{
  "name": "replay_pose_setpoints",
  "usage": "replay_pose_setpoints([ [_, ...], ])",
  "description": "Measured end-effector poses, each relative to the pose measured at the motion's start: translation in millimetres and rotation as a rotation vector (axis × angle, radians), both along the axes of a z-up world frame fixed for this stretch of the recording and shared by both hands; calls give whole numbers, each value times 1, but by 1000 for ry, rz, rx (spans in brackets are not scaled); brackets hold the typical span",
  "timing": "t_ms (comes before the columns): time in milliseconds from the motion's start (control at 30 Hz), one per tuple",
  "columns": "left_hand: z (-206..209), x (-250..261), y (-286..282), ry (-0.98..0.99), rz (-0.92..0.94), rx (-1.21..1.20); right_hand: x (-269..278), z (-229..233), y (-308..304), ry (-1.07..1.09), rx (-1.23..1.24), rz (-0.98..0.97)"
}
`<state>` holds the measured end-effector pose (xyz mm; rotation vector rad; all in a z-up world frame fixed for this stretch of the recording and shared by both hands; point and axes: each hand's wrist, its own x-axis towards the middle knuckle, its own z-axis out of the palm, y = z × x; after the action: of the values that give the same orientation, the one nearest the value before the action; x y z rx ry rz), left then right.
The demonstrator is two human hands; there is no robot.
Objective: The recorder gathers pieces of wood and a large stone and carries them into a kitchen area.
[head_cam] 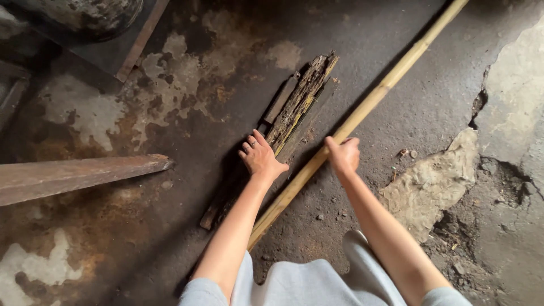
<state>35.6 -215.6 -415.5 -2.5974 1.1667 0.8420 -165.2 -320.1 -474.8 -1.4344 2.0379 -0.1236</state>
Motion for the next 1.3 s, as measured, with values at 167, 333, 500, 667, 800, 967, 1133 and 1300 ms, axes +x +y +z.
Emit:
replay_pose_setpoints([
  [167,6,6,-5,33,1,9,47,22,35,-148,91,25],
  [333,-38,28,1,155,38,-24,66,-12,54,-168,47,177],
  [500,-54,40,6,375,88,-65,77,-5,58,-395,165,82],
  [667,-43,47,6,547,167,-66,80,-8,59,-719,302,-103],
  [800,-41,47,9,679,191,-65,81,-12,60,-838,454,-224],
  [967,-41,44,10,720,170,-107,79,-11,62,-951,542,-407],
  [1133,-30,43,11,751,165,-169,80,-15,69,-964,560,-415],
  [1300,-16,43,10,766,167,-212,86,24,76,-1134,579,-401],
])
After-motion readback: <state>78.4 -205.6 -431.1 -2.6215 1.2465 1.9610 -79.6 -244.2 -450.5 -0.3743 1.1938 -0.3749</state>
